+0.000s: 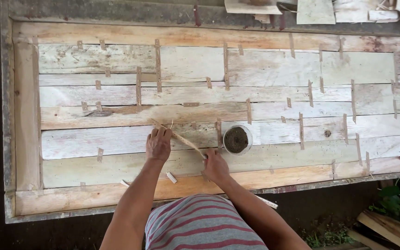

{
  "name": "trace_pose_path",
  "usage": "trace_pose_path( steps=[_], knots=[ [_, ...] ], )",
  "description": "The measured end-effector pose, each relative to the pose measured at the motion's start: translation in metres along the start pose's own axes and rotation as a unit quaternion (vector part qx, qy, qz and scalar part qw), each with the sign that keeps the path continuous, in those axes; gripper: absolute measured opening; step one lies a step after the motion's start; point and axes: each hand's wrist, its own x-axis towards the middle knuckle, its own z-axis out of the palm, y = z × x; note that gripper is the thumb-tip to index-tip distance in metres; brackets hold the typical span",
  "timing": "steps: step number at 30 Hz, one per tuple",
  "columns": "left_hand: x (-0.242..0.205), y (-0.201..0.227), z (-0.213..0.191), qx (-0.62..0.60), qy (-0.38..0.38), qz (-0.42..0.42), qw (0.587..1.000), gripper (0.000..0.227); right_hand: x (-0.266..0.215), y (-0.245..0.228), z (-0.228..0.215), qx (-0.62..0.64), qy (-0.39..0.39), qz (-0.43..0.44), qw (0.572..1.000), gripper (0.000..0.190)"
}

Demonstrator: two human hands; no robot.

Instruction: Applying small strips of adhesive tape to the joints of a wooden panel using a utility knife to seal them.

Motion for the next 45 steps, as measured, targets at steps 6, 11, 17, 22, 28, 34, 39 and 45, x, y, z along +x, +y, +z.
trace_pose_path(
  steps=[6,11,17,22,28,34,39,45],
  knots=[
    [0.007,0.009,-0.048,-0.066,-0.175,-0.100,0.977,0.025,0.016,0.046,0.030,0.011,-0.001,-0.030,1.000,0.030],
    [-0.004,0.001,-0.037,-0.077,-0.175,-0.092,0.977,0.012,0.014,0.056,0.039,0.028,0.006,-0.046,0.999,0.028],
    [-0.028,-0.003,-0.070,-0.120,-0.189,-0.190,0.956,0.014,0.003,0.057,0.030,0.031,0.023,-0.048,0.998,0.024],
    [-0.070,-0.033,-0.102,-0.127,-0.115,-0.333,0.927,0.034,-0.005,0.066,0.023,0.029,0.018,-0.039,0.999,0.021],
    [-0.094,-0.048,-0.093,-0.120,-0.050,-0.420,0.898,0.031,-0.017,0.051,0.005,0.104,0.024,-0.047,0.993,0.029],
    [-0.057,0.017,-0.069,-0.119,0.120,-0.266,0.949,0.024,-0.022,0.072,0.008,0.218,0.106,-0.104,0.965,0.029],
    [-0.021,0.107,-0.082,-0.368,0.084,-0.027,0.926,0.044,-0.028,0.089,-0.008,0.252,0.107,-0.139,0.952,0.016],
    [-0.010,0.165,-0.101,-0.381,-0.129,0.156,0.902,0.026,-0.016,0.104,-0.027,0.229,0.097,-0.094,0.964,0.010]
  ],
)
